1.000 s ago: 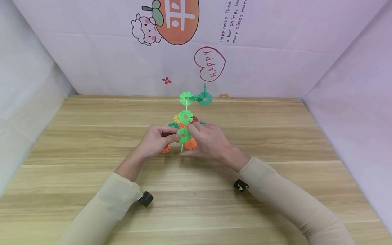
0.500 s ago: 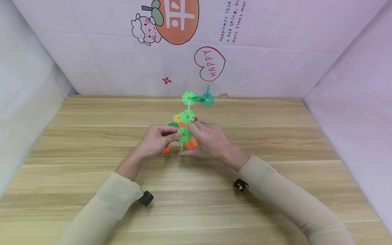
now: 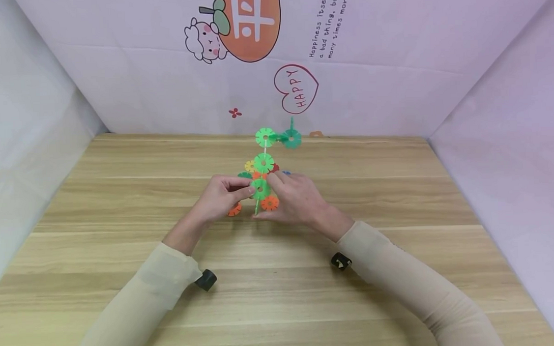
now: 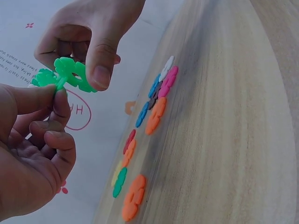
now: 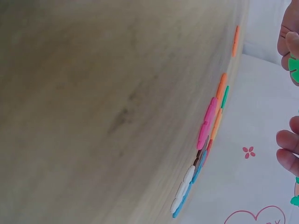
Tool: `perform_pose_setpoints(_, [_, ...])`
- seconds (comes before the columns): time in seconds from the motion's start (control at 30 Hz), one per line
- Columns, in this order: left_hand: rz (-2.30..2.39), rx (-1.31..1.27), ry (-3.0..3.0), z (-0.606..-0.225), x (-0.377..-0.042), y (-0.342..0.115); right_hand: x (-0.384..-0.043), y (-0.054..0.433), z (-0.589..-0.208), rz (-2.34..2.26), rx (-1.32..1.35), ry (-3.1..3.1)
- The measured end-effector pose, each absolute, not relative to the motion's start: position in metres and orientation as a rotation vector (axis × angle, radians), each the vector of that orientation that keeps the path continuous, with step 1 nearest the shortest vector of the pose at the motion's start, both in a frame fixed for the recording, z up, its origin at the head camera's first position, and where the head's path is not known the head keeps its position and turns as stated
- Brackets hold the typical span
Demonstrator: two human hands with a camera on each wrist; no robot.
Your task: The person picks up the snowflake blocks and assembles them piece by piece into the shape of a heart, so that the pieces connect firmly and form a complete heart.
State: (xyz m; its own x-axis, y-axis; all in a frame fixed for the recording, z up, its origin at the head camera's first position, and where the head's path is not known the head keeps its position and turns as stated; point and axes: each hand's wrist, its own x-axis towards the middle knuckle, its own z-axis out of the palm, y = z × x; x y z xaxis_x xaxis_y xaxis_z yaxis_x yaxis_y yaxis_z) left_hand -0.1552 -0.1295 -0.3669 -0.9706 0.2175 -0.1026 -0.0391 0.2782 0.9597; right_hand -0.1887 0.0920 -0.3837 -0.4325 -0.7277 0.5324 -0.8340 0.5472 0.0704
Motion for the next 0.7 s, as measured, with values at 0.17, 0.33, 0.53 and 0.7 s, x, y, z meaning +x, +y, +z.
perform_pose_setpoints(0.17, [1.777,0.182,2.329,-0.3676,-0.1549,-0.1303,-0.1888,0.0915,-0.3841,0.283,1.263,-2.267])
perform_pose_setpoints(0.33, [1.780,0.188,2.327,-0.3685,-0.1548,-0.1308,-0.1893,0.0911,-0.3847,0.292,1.275,-2.246])
perform_pose_setpoints(0.53, [1.768,0.187,2.321,-0.3669,-0.1535,-0.1309,-0.1899,0.0912,-0.3847,0.303,1.293,-2.220])
perform_pose_setpoints(0.7, [1.753,0.183,2.319,-0.3653,-0.1529,-0.1320,-0.1901,0.0909,-0.3828,0.306,1.311,-2.196])
